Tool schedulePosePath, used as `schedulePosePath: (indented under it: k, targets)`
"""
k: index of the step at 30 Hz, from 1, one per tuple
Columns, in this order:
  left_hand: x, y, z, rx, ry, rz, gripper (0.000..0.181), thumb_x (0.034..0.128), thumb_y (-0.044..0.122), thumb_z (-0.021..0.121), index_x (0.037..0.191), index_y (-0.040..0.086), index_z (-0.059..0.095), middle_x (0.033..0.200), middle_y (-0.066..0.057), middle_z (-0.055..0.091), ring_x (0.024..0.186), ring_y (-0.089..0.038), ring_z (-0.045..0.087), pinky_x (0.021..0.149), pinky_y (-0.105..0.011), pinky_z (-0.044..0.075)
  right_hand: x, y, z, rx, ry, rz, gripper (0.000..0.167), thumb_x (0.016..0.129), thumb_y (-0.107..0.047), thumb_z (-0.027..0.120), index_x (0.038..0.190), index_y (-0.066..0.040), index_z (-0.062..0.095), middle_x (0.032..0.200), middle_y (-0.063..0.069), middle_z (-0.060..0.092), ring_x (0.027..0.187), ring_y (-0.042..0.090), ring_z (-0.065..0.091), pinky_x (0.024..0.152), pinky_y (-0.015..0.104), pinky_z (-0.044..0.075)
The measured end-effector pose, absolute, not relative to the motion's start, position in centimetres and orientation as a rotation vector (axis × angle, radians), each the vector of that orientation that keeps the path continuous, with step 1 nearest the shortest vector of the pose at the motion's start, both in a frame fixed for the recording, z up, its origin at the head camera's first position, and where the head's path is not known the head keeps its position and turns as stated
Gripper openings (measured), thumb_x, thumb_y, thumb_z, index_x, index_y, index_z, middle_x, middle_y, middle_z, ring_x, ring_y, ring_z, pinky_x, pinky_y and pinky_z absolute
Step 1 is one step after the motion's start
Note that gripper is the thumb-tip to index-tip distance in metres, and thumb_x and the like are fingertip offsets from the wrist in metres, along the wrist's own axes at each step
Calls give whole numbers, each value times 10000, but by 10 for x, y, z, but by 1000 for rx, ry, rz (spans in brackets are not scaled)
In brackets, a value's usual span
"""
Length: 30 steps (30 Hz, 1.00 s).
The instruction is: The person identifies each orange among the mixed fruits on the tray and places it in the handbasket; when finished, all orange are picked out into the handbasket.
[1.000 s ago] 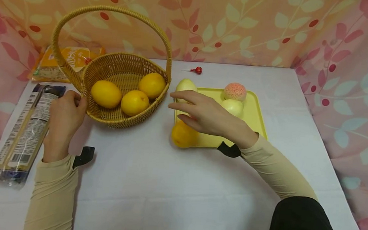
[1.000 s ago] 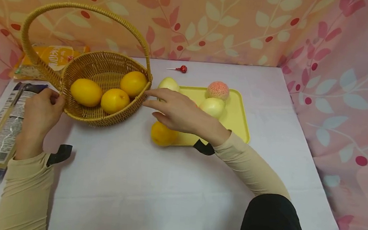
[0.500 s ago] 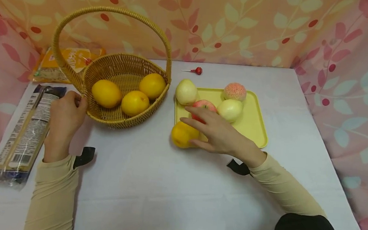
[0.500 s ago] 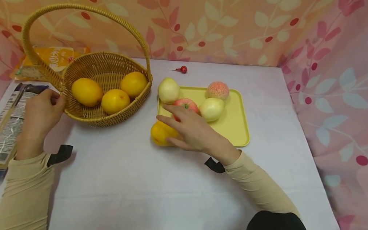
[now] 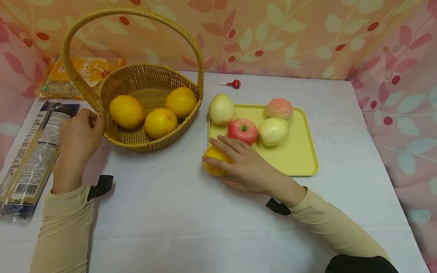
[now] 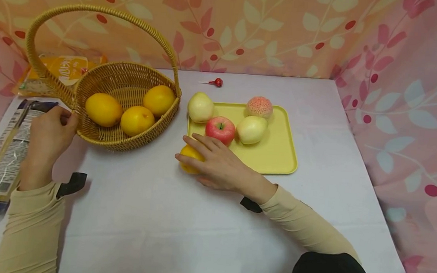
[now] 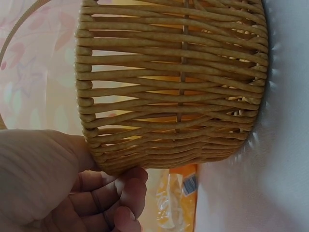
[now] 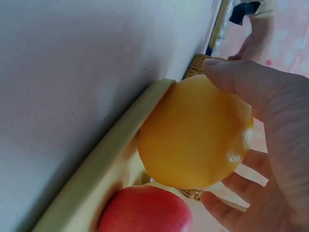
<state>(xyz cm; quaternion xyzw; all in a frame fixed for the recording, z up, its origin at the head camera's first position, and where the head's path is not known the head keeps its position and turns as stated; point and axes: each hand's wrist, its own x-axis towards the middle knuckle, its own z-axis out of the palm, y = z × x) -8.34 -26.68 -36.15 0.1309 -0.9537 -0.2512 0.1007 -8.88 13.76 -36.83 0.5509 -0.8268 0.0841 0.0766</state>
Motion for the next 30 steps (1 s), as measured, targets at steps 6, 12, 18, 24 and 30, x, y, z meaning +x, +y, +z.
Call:
schedulePosePath:
  k: [6,12,18,24,30]
  targets:
    - [-83,-267,-362,384,-2803,-734,388,992,234,466,1024,-128,602,837,-305,618,632,-362,543,459,-267,341,-88,137,-369,1653,-2502,218,699,815,-272,768,1442,-264,459,1565,132,337,1436,345,326,1114,490,339]
    - [-84,-268,-364,389,-2812,-734,385,993,228,467,1036,-132,598,849,-308,616,628,-356,543,451,-256,341,-87,136,-369,1646,-2518,213,704,808,-257,778,1440,-263,468,1556,122,358,1425,338,344,1099,481,356]
    - [-84,-267,-362,395,-2820,-737,392,996,232,459,1045,-134,593,853,-310,613,636,-361,544,454,-264,347,-87,135,-370,1644,-2518,199,685,816,-250,773,1433,-256,477,1540,112,389,1408,329,374,1086,472,372]
    - [-83,-266,-361,402,-2824,-747,393,998,236,450,1039,-129,588,849,-313,612,627,-359,543,455,-279,358,-87,135,-370,1654,-2517,179,690,823,-199,772,1439,-247,464,1524,105,417,1400,325,388,1094,468,374]
    - [-83,-266,-361,383,-2815,-746,387,996,233,452,1024,-129,587,837,-313,609,620,-362,540,456,-286,357,-88,136,-371,1646,-2524,161,697,806,-134,778,1425,-243,476,1517,102,428,1393,317,393,1099,463,370]
